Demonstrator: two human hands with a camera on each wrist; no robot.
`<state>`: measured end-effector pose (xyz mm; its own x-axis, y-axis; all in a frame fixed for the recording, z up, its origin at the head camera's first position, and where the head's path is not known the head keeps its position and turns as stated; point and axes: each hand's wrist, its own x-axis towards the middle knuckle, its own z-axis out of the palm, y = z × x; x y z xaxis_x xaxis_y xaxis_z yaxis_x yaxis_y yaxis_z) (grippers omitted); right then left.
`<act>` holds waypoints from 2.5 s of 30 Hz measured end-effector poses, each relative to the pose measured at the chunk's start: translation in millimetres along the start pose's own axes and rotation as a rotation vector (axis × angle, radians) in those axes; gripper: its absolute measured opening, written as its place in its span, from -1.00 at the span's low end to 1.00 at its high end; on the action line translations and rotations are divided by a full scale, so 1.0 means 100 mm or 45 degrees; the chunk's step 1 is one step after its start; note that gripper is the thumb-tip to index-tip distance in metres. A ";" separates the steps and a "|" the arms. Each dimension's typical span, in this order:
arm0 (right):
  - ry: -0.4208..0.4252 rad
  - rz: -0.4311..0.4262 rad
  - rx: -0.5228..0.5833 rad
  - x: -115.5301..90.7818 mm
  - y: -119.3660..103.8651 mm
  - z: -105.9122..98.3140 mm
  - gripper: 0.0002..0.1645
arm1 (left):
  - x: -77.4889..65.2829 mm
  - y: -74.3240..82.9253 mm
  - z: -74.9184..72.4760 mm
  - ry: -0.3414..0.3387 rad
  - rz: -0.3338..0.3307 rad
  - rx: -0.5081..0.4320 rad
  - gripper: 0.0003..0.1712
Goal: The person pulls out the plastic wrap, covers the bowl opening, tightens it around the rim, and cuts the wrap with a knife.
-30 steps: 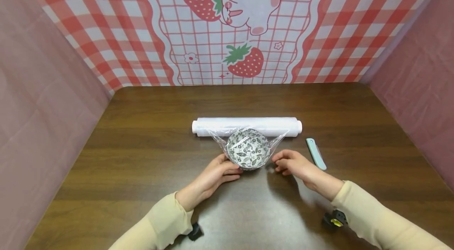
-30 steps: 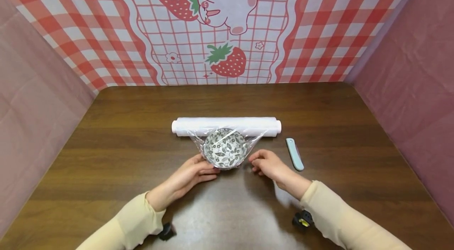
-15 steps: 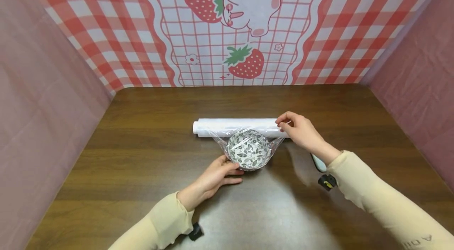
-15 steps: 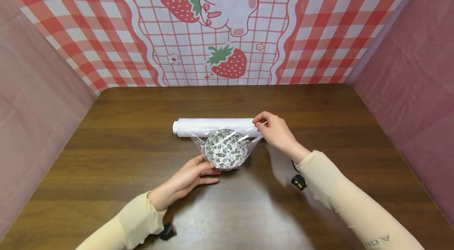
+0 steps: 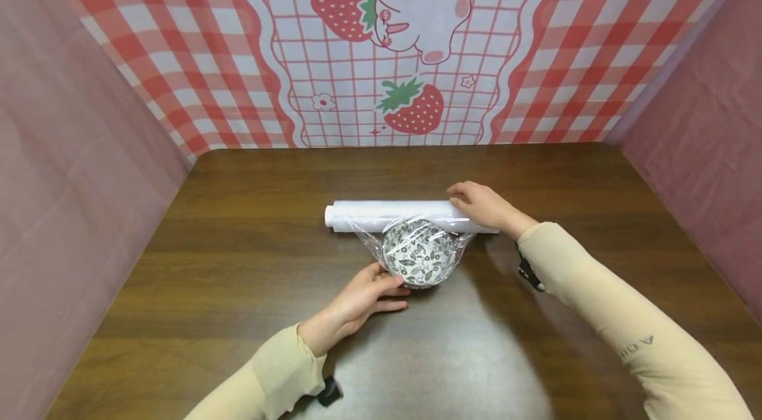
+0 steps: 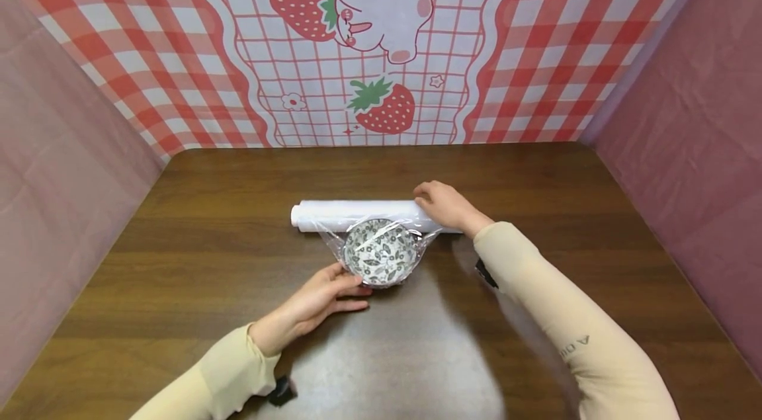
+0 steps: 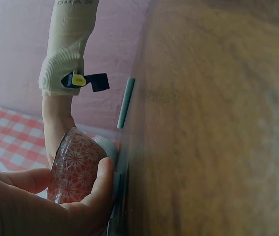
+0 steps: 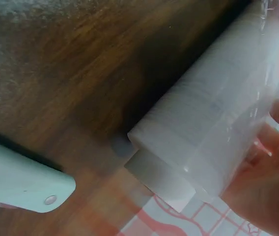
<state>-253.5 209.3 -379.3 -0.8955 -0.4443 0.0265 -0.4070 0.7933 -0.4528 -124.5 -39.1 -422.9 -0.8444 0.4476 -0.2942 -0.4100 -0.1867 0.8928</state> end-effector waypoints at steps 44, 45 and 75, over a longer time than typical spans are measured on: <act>-0.302 0.077 -0.071 -0.06 -0.15 -0.10 -0.47 | 0.01 -0.01 -0.05 0.067 0.014 0.044 -0.46; -0.295 0.071 -0.079 -0.07 -0.15 -0.09 -0.48 | 0.01 -0.01 -0.05 0.071 0.017 0.047 -0.46; -0.209 0.357 -0.106 -0.52 -0.20 -0.10 -0.44 | 0.20 0.12 -0.18 0.215 0.040 0.084 -0.53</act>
<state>-200.5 221.2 -362.6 -0.9364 -0.2597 -0.2359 -0.1682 0.9223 -0.3479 -152.5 -48.1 -423.7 -0.9045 0.2883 -0.3143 -0.3640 -0.1380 0.9211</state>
